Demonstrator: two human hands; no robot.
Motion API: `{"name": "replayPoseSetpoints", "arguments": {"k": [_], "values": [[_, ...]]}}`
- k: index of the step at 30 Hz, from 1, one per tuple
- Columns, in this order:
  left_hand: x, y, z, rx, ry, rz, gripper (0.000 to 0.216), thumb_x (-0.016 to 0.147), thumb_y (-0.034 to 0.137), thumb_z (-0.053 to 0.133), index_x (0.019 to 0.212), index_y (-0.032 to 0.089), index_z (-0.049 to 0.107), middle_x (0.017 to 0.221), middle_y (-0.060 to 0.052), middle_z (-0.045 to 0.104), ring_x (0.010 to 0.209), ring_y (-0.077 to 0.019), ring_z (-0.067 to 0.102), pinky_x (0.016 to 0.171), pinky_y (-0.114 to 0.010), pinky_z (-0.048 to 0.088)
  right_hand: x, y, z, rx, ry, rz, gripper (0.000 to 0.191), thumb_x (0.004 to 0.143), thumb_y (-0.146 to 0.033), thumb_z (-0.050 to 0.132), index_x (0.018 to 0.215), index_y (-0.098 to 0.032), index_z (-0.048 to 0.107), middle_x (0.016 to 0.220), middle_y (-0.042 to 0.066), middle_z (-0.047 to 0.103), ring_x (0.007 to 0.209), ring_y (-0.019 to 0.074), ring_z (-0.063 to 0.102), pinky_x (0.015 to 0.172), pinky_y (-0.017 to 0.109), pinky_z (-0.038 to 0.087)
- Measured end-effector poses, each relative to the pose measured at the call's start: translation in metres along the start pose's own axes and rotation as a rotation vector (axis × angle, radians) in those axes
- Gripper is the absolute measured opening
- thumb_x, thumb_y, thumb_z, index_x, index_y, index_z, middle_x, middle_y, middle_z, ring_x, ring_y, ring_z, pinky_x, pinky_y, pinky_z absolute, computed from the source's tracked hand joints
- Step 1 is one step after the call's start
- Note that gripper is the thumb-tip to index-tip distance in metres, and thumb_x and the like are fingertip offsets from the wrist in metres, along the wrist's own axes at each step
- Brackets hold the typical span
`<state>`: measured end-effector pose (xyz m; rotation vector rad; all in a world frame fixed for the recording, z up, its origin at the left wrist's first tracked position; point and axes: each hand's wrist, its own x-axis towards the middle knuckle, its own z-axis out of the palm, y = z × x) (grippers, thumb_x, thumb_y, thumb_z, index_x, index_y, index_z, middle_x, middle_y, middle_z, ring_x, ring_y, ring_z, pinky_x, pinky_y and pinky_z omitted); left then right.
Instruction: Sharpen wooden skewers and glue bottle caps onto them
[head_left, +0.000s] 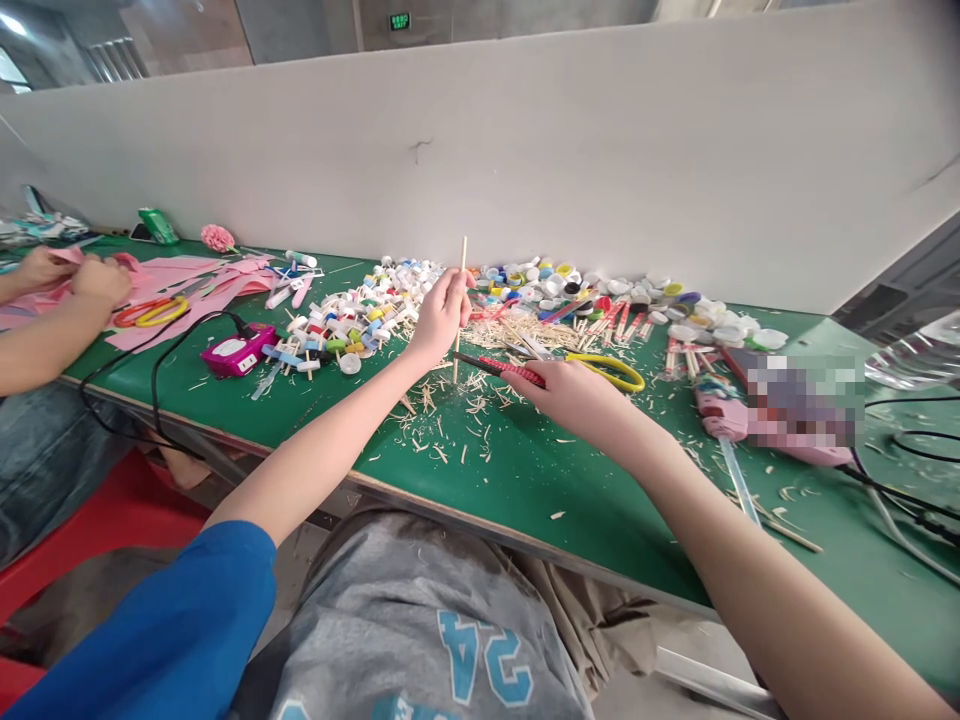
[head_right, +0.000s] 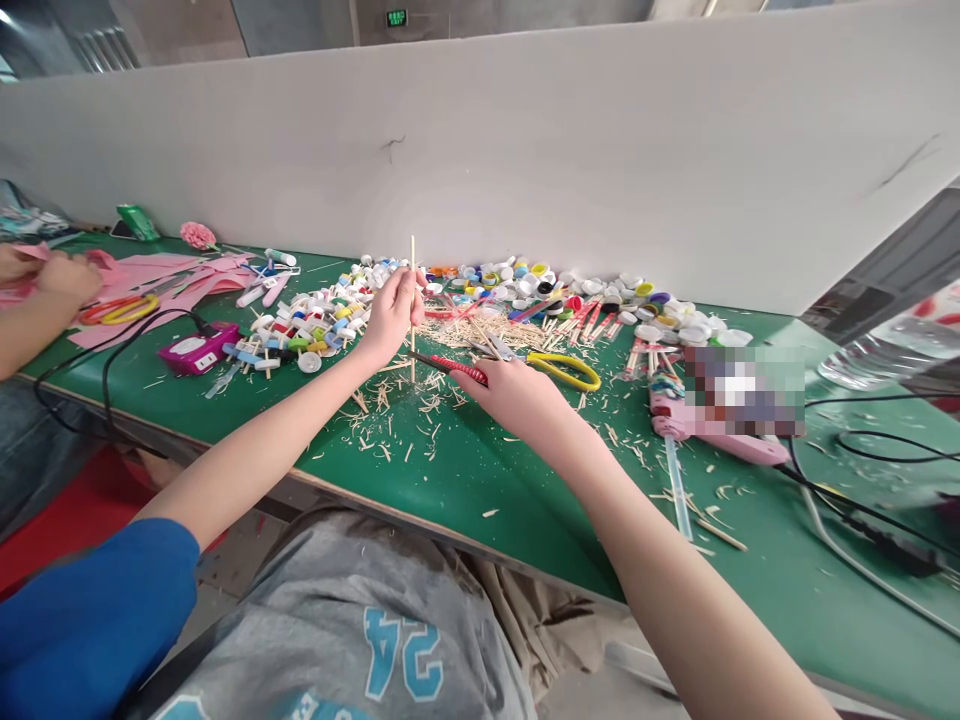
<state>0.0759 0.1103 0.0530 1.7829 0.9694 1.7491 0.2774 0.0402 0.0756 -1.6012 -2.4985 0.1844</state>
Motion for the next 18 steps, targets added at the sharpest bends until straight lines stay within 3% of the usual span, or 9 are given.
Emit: {"name": "replayPoseSetpoints", "arguments": {"k": [4, 9, 18], "values": [[0.0, -0.001, 0.0, 0.004, 0.009, 0.017, 0.032, 0.101, 0.045, 0.032, 0.088, 0.024, 0.052, 0.05, 0.004, 0.039, 0.046, -0.0108, 0.041, 0.049, -0.026, 0.035, 0.006, -0.001, 0.006, 0.126, -0.065, 0.044, 0.05, 0.092, -0.063, 0.036, 0.064, -0.023, 0.044, 0.054, -0.002, 0.044, 0.045, 0.0127, 0.039, 0.047, 0.029, 0.026], [-0.003, 0.005, 0.002, 0.015, -0.027, 0.035, 0.031, 0.101, 0.043, 0.033, 0.09, 0.023, 0.054, 0.051, 0.004, 0.04, 0.045, -0.0104, 0.039, 0.049, -0.025, 0.035, 0.009, 0.0, 0.012, 0.059, -0.195, 0.041, 0.054, 0.091, -0.065, 0.036, 0.058, -0.023, 0.042, 0.048, -0.001, 0.043, 0.041, 0.0129, 0.036, 0.046, 0.03, 0.026], [0.001, -0.003, 0.0, -0.001, 0.0, 0.013, 0.033, 0.101, 0.046, 0.032, 0.088, 0.023, 0.052, 0.051, 0.005, 0.04, 0.046, -0.0104, 0.041, 0.049, -0.026, 0.036, 0.001, 0.001, 0.0, 0.183, -0.088, 0.009, 0.056, 0.09, -0.07, 0.035, 0.061, -0.022, 0.039, 0.052, -0.002, 0.044, 0.046, 0.012, 0.036, 0.048, 0.028, 0.024]]}}
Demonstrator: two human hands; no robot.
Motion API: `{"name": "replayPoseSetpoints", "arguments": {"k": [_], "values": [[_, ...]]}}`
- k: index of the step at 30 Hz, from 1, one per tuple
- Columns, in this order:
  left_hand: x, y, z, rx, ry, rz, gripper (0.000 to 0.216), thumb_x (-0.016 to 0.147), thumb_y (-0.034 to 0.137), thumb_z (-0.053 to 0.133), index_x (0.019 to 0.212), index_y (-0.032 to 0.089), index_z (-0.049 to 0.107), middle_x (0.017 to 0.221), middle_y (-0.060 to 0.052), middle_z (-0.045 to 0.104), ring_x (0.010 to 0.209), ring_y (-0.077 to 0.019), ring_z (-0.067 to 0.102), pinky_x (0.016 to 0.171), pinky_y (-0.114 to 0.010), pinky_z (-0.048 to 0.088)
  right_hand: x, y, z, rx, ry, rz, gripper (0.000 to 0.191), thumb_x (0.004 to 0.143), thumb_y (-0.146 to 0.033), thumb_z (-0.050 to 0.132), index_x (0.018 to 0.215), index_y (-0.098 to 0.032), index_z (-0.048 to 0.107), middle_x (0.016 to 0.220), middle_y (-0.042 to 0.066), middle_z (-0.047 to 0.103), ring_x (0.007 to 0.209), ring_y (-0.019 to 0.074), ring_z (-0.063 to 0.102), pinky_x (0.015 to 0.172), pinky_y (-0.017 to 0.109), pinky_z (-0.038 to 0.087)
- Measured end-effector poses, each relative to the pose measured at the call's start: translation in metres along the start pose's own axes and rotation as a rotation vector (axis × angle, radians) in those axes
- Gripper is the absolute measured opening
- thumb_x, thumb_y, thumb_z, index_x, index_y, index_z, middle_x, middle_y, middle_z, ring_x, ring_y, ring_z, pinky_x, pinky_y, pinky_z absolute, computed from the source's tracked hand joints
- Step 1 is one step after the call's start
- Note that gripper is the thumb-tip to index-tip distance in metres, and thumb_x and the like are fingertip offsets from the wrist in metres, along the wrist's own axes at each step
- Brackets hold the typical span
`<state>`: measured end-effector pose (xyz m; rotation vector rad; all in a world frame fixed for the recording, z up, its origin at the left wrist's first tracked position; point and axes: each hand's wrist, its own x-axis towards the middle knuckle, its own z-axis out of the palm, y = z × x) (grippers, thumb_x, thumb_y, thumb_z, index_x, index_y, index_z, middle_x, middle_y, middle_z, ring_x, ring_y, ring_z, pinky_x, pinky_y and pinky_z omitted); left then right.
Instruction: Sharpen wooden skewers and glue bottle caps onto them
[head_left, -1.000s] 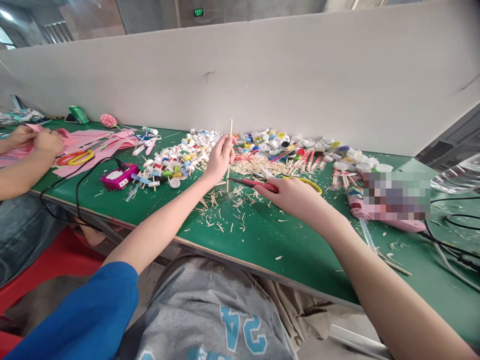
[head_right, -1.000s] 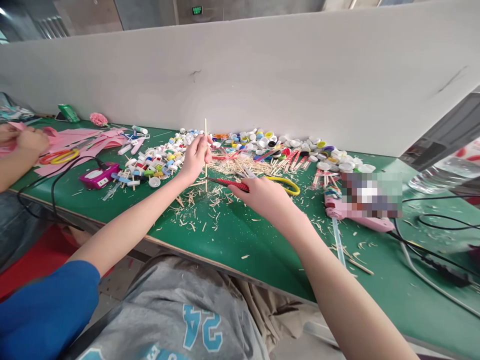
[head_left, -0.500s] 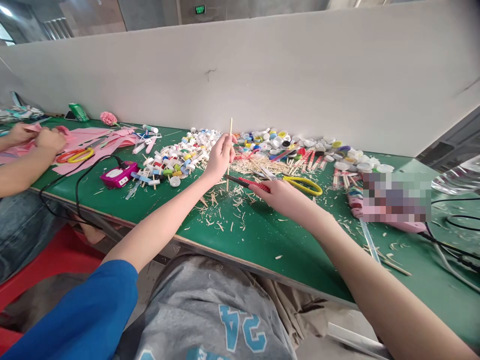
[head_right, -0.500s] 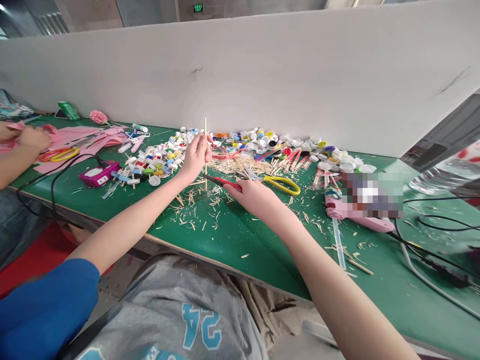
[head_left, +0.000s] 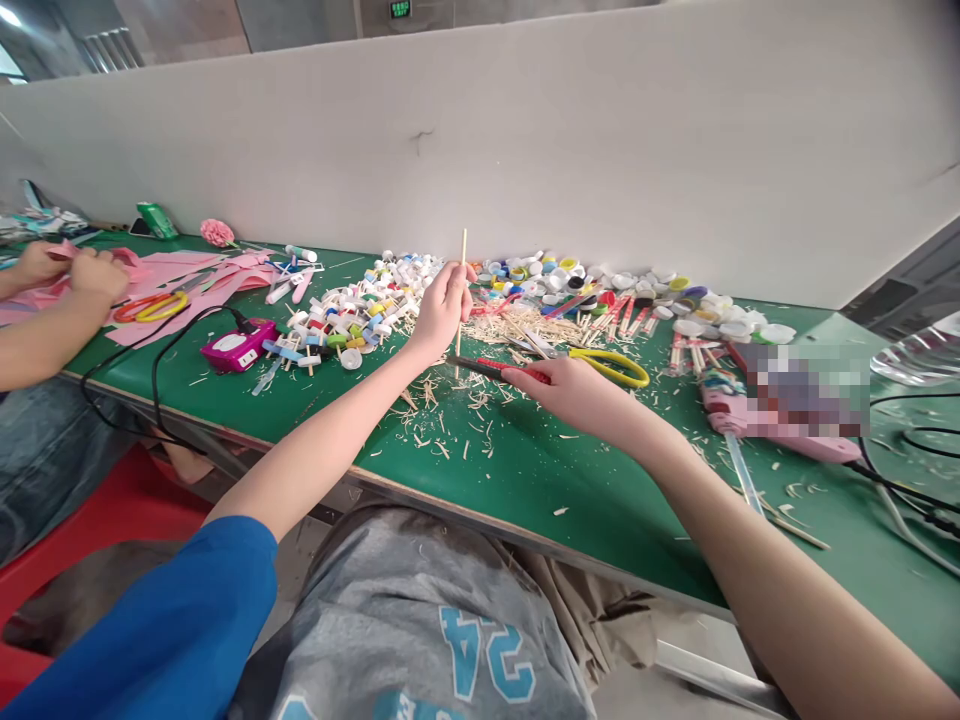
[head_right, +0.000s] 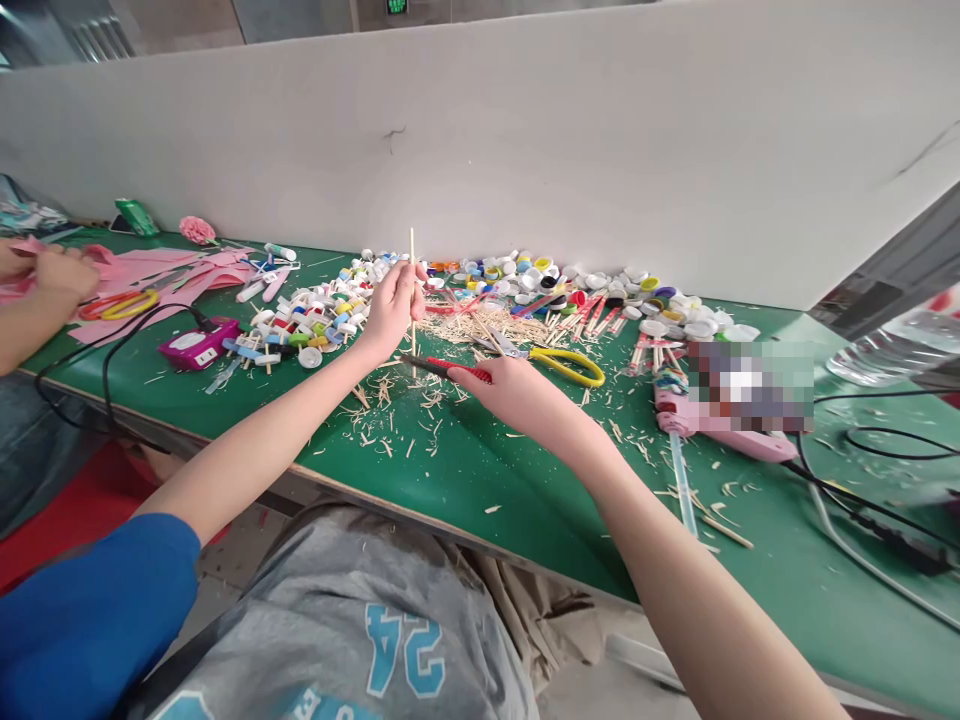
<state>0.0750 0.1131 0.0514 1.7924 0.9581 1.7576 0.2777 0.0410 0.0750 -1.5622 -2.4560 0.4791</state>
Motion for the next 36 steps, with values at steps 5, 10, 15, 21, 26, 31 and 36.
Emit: {"name": "replayPoseSetpoints", "arguments": {"k": [5, 10, 15, 21, 26, 31, 36], "values": [[-0.001, 0.003, 0.002, 0.0, -0.008, 0.024, 0.032, 0.101, 0.044, 0.033, 0.086, 0.023, 0.05, 0.05, 0.005, 0.039, 0.045, -0.01, 0.039, 0.048, -0.026, 0.035, 0.001, -0.005, 0.001, -0.075, 0.072, 0.033, 0.047, 0.094, -0.06, 0.038, 0.067, -0.022, 0.047, 0.057, -0.001, 0.048, 0.049, 0.0129, 0.039, 0.051, 0.028, 0.026], [-0.003, 0.007, 0.003, -0.008, -0.004, 0.02, 0.032, 0.101, 0.046, 0.033, 0.087, 0.023, 0.05, 0.049, 0.006, 0.038, 0.043, -0.0097, 0.036, 0.047, -0.026, 0.034, 0.005, -0.01, 0.005, -0.065, 0.046, 0.068, 0.05, 0.093, -0.062, 0.037, 0.065, -0.022, 0.045, 0.055, -0.001, 0.046, 0.047, 0.0123, 0.038, 0.05, 0.028, 0.025], [-0.002, 0.004, 0.002, -0.014, -0.001, 0.018, 0.032, 0.101, 0.045, 0.033, 0.086, 0.023, 0.05, 0.049, 0.005, 0.038, 0.043, -0.0098, 0.037, 0.047, -0.026, 0.034, 0.006, -0.01, 0.002, -0.038, 0.009, 0.117, 0.051, 0.092, -0.064, 0.037, 0.064, -0.022, 0.042, 0.056, -0.001, 0.045, 0.045, 0.0111, 0.035, 0.048, 0.028, 0.022], [0.0, -0.002, 0.001, -0.068, 0.021, -0.005, 0.031, 0.101, 0.044, 0.032, 0.086, 0.023, 0.049, 0.049, 0.006, 0.036, 0.043, -0.0098, 0.037, 0.046, -0.025, 0.032, 0.008, 0.0, 0.007, -0.099, -0.138, 0.112, 0.054, 0.091, -0.066, 0.037, 0.06, -0.022, 0.043, 0.052, -0.001, 0.044, 0.044, 0.0121, 0.036, 0.048, 0.029, 0.024], [0.001, -0.004, 0.0, -0.084, 0.009, -0.007, 0.029, 0.102, 0.043, 0.033, 0.086, 0.023, 0.049, 0.049, 0.006, 0.036, 0.043, -0.0095, 0.037, 0.046, -0.025, 0.032, 0.006, 0.006, 0.006, -0.07, -0.103, 0.019, 0.056, 0.09, -0.067, 0.037, 0.058, -0.022, 0.043, 0.05, -0.002, 0.041, 0.045, 0.0115, 0.034, 0.048, 0.029, 0.023], [-0.001, -0.001, 0.002, -0.07, 0.008, 0.0, 0.03, 0.102, 0.042, 0.033, 0.086, 0.023, 0.049, 0.049, 0.006, 0.037, 0.043, -0.0094, 0.037, 0.047, -0.025, 0.033, 0.003, 0.003, 0.001, -0.021, -0.015, 0.037, 0.056, 0.089, -0.07, 0.037, 0.062, -0.022, 0.045, 0.052, -0.002, 0.043, 0.045, 0.0111, 0.034, 0.048, 0.029, 0.021], [-0.001, 0.002, 0.002, -0.055, -0.003, -0.004, 0.03, 0.102, 0.042, 0.033, 0.086, 0.023, 0.049, 0.049, 0.006, 0.037, 0.044, -0.0094, 0.037, 0.047, -0.025, 0.032, 0.002, -0.001, 0.0, -0.154, 0.068, 0.041, 0.05, 0.092, -0.065, 0.036, 0.07, -0.022, 0.052, 0.061, 0.002, 0.055, 0.05, 0.014, 0.044, 0.051, 0.028, 0.025]]}}
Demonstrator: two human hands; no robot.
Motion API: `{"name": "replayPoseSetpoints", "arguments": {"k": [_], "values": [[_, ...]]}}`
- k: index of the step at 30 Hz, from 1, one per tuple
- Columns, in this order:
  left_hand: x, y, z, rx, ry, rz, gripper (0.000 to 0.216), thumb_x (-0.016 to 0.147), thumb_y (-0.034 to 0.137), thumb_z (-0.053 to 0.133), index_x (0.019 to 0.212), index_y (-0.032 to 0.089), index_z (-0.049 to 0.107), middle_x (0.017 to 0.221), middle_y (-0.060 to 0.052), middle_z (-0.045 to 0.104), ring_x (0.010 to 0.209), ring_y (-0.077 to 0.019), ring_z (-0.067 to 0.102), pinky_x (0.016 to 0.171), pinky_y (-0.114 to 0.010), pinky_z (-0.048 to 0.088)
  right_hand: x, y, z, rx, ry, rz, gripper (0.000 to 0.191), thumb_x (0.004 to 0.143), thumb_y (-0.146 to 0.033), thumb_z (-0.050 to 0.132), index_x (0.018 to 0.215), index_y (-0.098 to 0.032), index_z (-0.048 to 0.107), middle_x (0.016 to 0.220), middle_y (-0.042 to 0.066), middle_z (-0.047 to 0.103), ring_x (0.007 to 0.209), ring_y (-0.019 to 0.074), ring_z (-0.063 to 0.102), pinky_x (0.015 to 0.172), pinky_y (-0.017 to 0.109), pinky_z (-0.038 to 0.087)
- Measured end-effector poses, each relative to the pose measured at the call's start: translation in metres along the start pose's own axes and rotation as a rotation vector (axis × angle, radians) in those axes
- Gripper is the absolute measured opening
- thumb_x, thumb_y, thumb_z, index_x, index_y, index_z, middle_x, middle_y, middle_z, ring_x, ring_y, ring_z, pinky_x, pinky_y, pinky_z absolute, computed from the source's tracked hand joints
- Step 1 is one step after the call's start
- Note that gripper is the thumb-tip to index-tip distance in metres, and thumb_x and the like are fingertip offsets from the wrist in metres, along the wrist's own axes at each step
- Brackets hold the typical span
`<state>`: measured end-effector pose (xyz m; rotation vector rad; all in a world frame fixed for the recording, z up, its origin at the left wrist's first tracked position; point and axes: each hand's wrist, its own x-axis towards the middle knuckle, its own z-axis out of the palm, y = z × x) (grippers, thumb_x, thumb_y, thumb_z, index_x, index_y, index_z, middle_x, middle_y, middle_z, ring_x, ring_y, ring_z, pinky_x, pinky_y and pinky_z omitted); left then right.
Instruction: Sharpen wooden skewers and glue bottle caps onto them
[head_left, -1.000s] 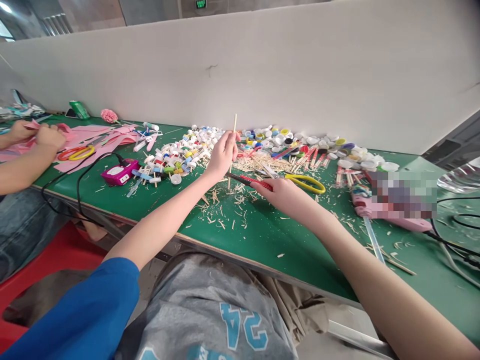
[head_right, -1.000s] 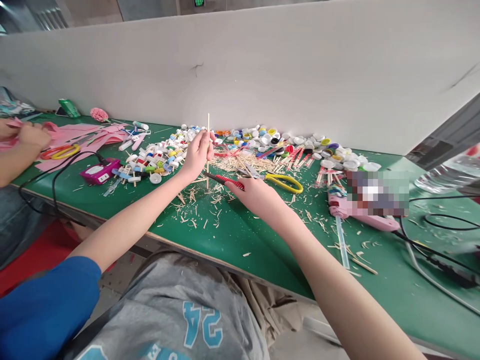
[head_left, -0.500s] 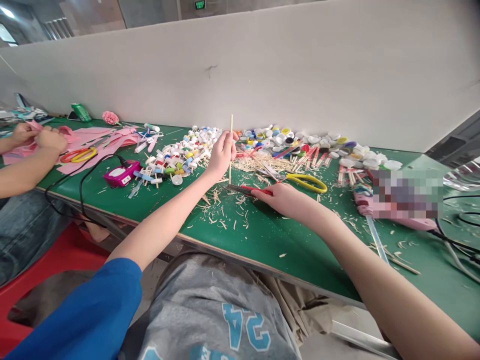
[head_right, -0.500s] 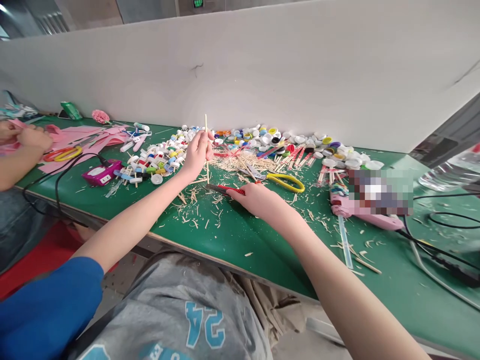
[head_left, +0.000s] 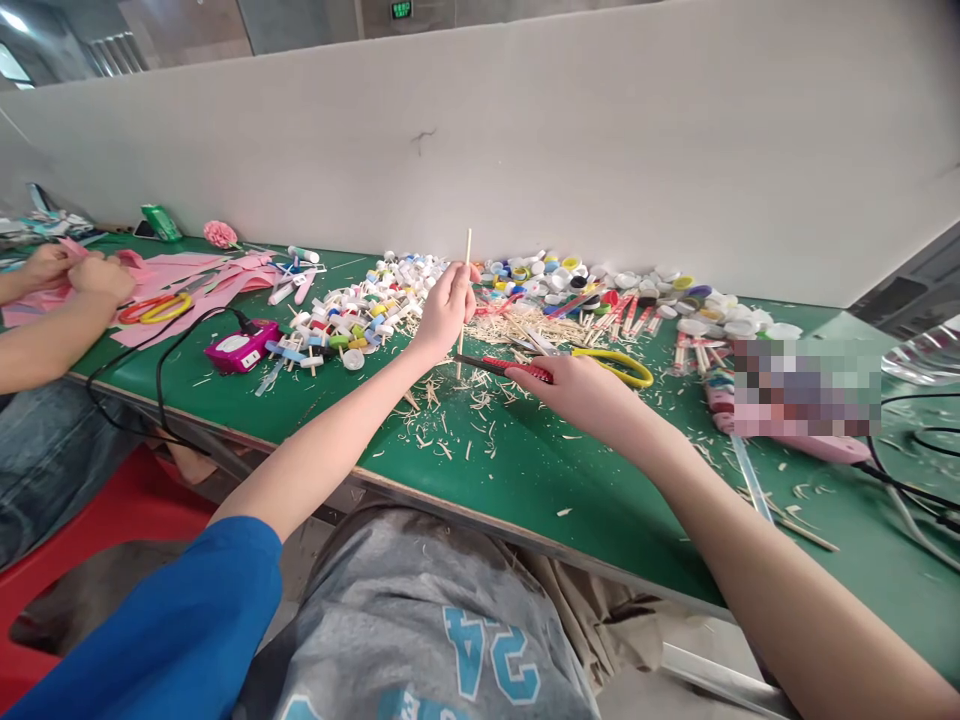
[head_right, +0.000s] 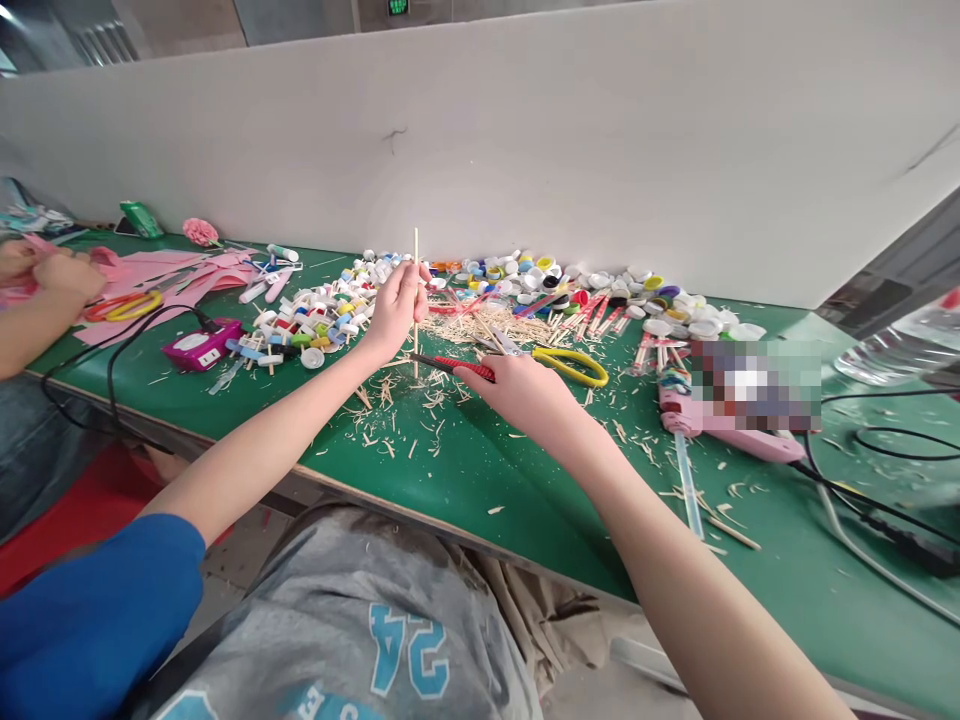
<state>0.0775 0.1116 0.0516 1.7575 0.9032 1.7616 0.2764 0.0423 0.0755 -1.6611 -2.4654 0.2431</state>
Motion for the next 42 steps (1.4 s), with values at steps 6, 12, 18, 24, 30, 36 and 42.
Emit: {"name": "replayPoseSetpoints", "arguments": {"k": [6, 12, 18, 24, 30, 36, 42], "values": [[0.001, -0.004, -0.001, -0.013, 0.0, 0.006, 0.03, 0.102, 0.044, 0.033, 0.086, 0.023, 0.049, 0.05, 0.006, 0.036, 0.044, -0.0095, 0.036, 0.046, -0.025, 0.032, -0.001, 0.006, -0.005, 0.036, -0.014, 0.002, 0.054, 0.09, -0.068, 0.036, 0.065, -0.022, 0.05, 0.057, 0.002, 0.056, 0.048, 0.0138, 0.045, 0.05, 0.028, 0.026], [0.002, -0.006, -0.001, -0.017, 0.01, -0.004, 0.032, 0.101, 0.047, 0.033, 0.086, 0.023, 0.048, 0.051, 0.006, 0.035, 0.044, -0.0094, 0.037, 0.046, -0.025, 0.032, 0.002, 0.011, -0.009, 0.022, -0.043, 0.045, 0.058, 0.088, -0.072, 0.035, 0.061, -0.022, 0.046, 0.053, 0.002, 0.054, 0.047, 0.0142, 0.045, 0.049, 0.029, 0.027], [0.002, -0.005, -0.002, -0.012, 0.004, -0.002, 0.033, 0.101, 0.048, 0.033, 0.087, 0.023, 0.05, 0.05, 0.005, 0.036, 0.044, -0.0096, 0.037, 0.046, -0.026, 0.031, 0.002, 0.018, -0.012, 0.077, -0.046, 0.08, 0.061, 0.084, -0.078, 0.035, 0.059, -0.023, 0.041, 0.048, -0.001, 0.046, 0.044, 0.0126, 0.039, 0.047, 0.029, 0.026], [0.001, -0.004, -0.002, -0.004, 0.011, -0.007, 0.033, 0.1, 0.048, 0.034, 0.086, 0.024, 0.05, 0.05, 0.005, 0.038, 0.044, -0.0101, 0.038, 0.046, -0.026, 0.033, -0.002, 0.007, -0.008, 0.104, -0.011, -0.017, 0.054, 0.088, -0.07, 0.037, 0.062, -0.023, 0.043, 0.051, -0.002, 0.045, 0.046, 0.0126, 0.038, 0.049, 0.028, 0.026], [0.001, -0.003, -0.001, -0.012, 0.026, -0.006, 0.033, 0.1, 0.049, 0.035, 0.086, 0.024, 0.05, 0.05, 0.005, 0.037, 0.044, -0.0099, 0.037, 0.046, -0.026, 0.032, 0.001, 0.001, 0.0, 0.035, 0.014, -0.008, 0.047, 0.093, -0.061, 0.036, 0.07, -0.022, 0.049, 0.064, 0.002, 0.055, 0.054, 0.0145, 0.045, 0.053, 0.027, 0.028], [0.0, -0.002, -0.001, -0.024, 0.059, -0.03, 0.031, 0.101, 0.044, 0.034, 0.084, 0.023, 0.05, 0.05, 0.005, 0.035, 0.043, -0.0095, 0.036, 0.045, -0.026, 0.032, 0.006, -0.011, 0.003, 0.057, -0.029, 0.016, 0.048, 0.094, -0.06, 0.035, 0.069, -0.022, 0.049, 0.064, 0.002, 0.053, 0.052, 0.0134, 0.042, 0.052, 0.028, 0.027], [0.001, -0.002, 0.001, -0.009, 0.01, -0.01, 0.031, 0.101, 0.044, 0.033, 0.087, 0.023, 0.051, 0.05, 0.005, 0.036, 0.043, -0.0097, 0.036, 0.045, -0.026, 0.031, 0.007, -0.009, 0.001, 0.074, -0.095, 0.063, 0.052, 0.093, -0.063, 0.035, 0.07, -0.021, 0.055, 0.061, 0.002, 0.052, 0.049, 0.013, 0.04, 0.05, 0.029, 0.027]]}}
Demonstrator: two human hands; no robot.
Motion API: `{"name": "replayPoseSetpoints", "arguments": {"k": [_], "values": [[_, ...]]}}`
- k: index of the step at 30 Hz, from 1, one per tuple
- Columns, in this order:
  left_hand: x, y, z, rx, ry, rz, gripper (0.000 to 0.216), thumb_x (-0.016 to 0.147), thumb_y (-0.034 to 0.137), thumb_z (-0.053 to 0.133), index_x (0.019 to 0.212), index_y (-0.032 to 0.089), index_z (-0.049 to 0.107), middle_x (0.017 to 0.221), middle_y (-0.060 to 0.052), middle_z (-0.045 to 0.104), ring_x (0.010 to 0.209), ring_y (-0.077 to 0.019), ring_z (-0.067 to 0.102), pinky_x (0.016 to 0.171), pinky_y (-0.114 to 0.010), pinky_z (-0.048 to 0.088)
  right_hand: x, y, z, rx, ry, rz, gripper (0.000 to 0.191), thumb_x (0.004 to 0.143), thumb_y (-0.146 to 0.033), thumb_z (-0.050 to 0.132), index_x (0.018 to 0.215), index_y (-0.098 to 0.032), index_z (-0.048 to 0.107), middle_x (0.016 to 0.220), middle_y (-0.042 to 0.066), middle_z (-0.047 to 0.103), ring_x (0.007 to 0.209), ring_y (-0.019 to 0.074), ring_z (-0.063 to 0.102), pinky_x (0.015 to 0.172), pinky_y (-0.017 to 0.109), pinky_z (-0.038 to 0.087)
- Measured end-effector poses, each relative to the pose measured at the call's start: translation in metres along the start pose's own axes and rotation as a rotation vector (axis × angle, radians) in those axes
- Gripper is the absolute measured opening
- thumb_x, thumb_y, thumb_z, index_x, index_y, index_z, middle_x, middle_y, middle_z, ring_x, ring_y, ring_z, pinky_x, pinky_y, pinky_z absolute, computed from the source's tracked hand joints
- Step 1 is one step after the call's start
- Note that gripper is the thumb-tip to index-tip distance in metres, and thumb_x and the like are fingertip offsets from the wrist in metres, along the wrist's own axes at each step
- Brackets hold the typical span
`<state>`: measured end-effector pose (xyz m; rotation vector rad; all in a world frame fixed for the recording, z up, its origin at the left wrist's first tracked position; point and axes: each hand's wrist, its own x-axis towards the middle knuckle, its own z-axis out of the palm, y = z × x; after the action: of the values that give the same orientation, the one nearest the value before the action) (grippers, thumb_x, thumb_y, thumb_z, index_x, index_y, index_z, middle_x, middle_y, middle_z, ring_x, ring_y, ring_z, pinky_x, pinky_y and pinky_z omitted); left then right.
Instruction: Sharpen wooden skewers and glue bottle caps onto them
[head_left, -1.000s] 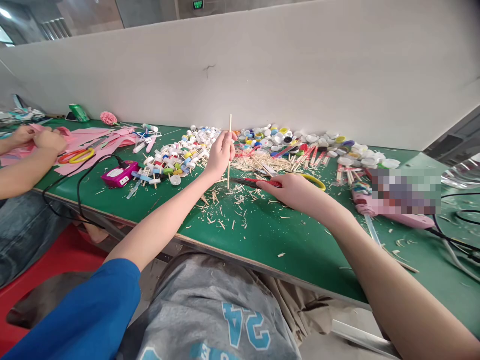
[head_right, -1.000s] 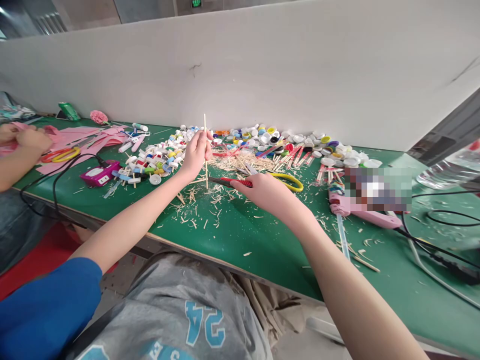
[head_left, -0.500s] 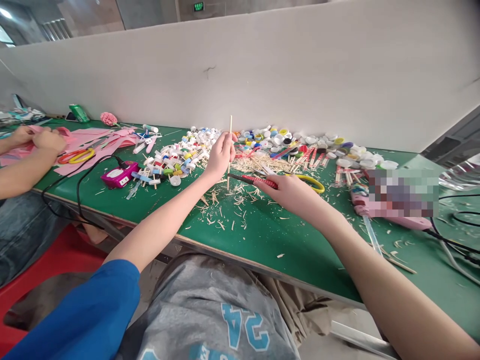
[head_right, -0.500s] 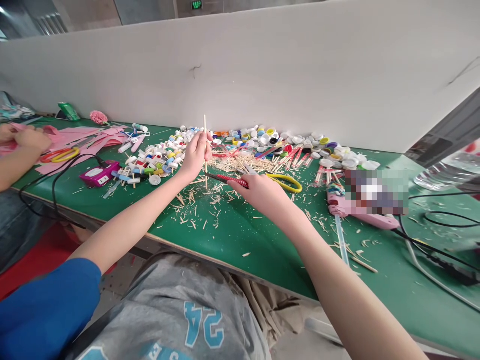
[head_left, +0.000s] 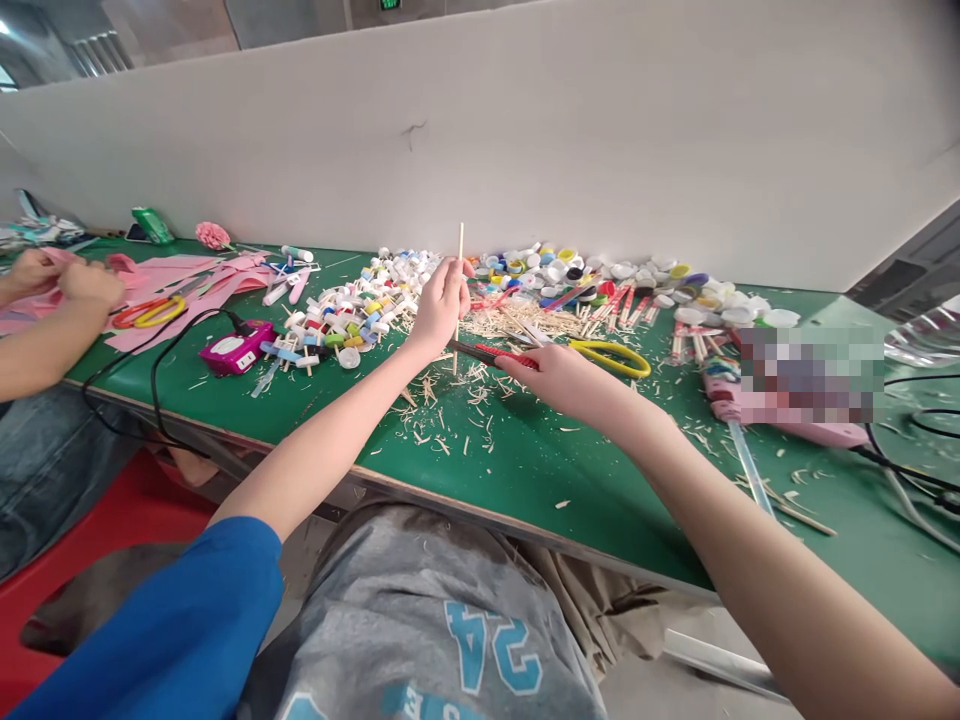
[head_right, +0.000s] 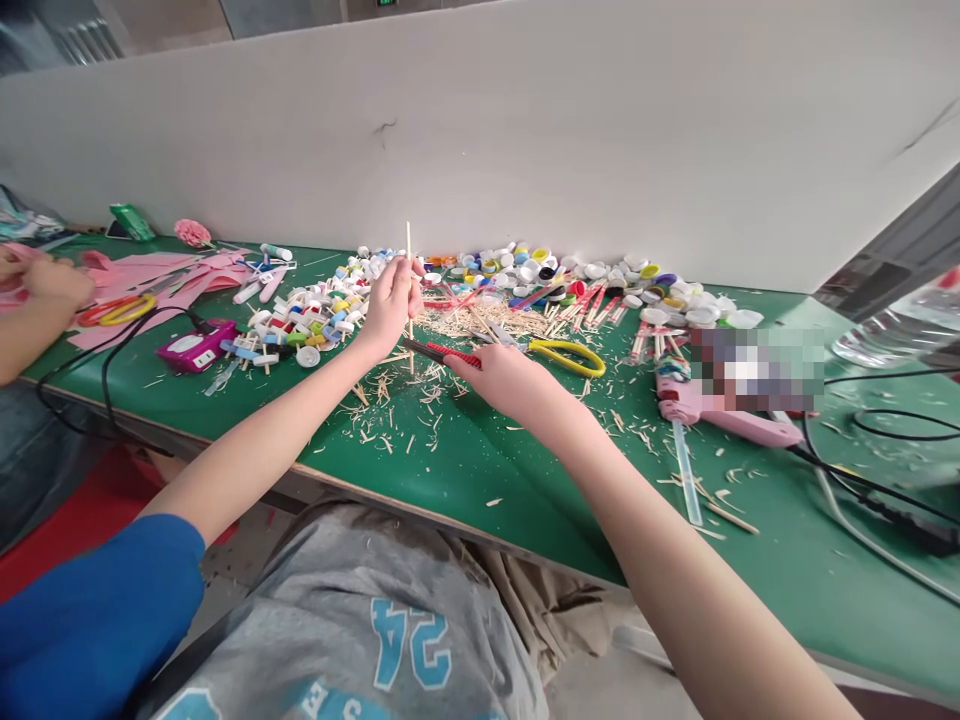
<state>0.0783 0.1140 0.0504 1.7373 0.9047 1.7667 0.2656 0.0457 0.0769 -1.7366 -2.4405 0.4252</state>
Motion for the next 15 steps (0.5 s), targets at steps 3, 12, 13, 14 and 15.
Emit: {"name": "replayPoseSetpoints", "arguments": {"k": [3, 12, 13, 14, 15], "values": [[0.0, -0.001, 0.0, -0.01, 0.004, -0.005, 0.031, 0.101, 0.044, 0.033, 0.086, 0.024, 0.051, 0.051, 0.005, 0.036, 0.043, -0.0099, 0.035, 0.045, -0.026, 0.031, 0.001, 0.005, 0.005, -0.053, -0.084, 0.02, 0.056, 0.09, -0.068, 0.034, 0.071, -0.022, 0.059, 0.06, 0.002, 0.054, 0.046, 0.0139, 0.042, 0.049, 0.029, 0.028], [0.003, -0.009, -0.003, -0.01, 0.032, -0.005, 0.033, 0.101, 0.047, 0.032, 0.085, 0.025, 0.049, 0.05, 0.004, 0.035, 0.042, -0.0108, 0.035, 0.044, -0.027, 0.031, -0.005, 0.01, 0.004, 0.018, -0.049, -0.071, 0.055, 0.091, -0.067, 0.036, 0.064, -0.022, 0.051, 0.055, 0.0, 0.051, 0.046, 0.0123, 0.04, 0.048, 0.029, 0.025], [0.003, -0.008, -0.003, -0.008, 0.026, -0.005, 0.033, 0.101, 0.048, 0.033, 0.085, 0.025, 0.05, 0.05, 0.004, 0.035, 0.042, -0.0108, 0.035, 0.044, -0.027, 0.031, -0.007, 0.009, 0.002, 0.046, -0.019, -0.068, 0.055, 0.09, -0.069, 0.036, 0.063, -0.022, 0.049, 0.055, 0.0, 0.05, 0.046, 0.0121, 0.039, 0.048, 0.029, 0.025], [0.003, -0.008, -0.003, -0.006, 0.021, -0.003, 0.033, 0.1, 0.048, 0.033, 0.085, 0.025, 0.05, 0.05, 0.004, 0.035, 0.042, -0.0108, 0.035, 0.044, -0.027, 0.031, -0.008, 0.008, 0.0, 0.061, 0.024, -0.064, 0.055, 0.09, -0.069, 0.036, 0.063, -0.022, 0.047, 0.056, 0.0, 0.049, 0.047, 0.0121, 0.039, 0.048, 0.029, 0.025], [0.002, -0.007, -0.003, -0.005, 0.017, -0.001, 0.033, 0.1, 0.048, 0.033, 0.085, 0.025, 0.05, 0.05, 0.004, 0.035, 0.042, -0.0108, 0.035, 0.044, -0.027, 0.031, -0.008, 0.007, -0.001, 0.058, 0.071, -0.061, 0.054, 0.091, -0.068, 0.037, 0.064, -0.022, 0.046, 0.057, 0.0, 0.049, 0.048, 0.0123, 0.04, 0.049, 0.028, 0.025]]}}
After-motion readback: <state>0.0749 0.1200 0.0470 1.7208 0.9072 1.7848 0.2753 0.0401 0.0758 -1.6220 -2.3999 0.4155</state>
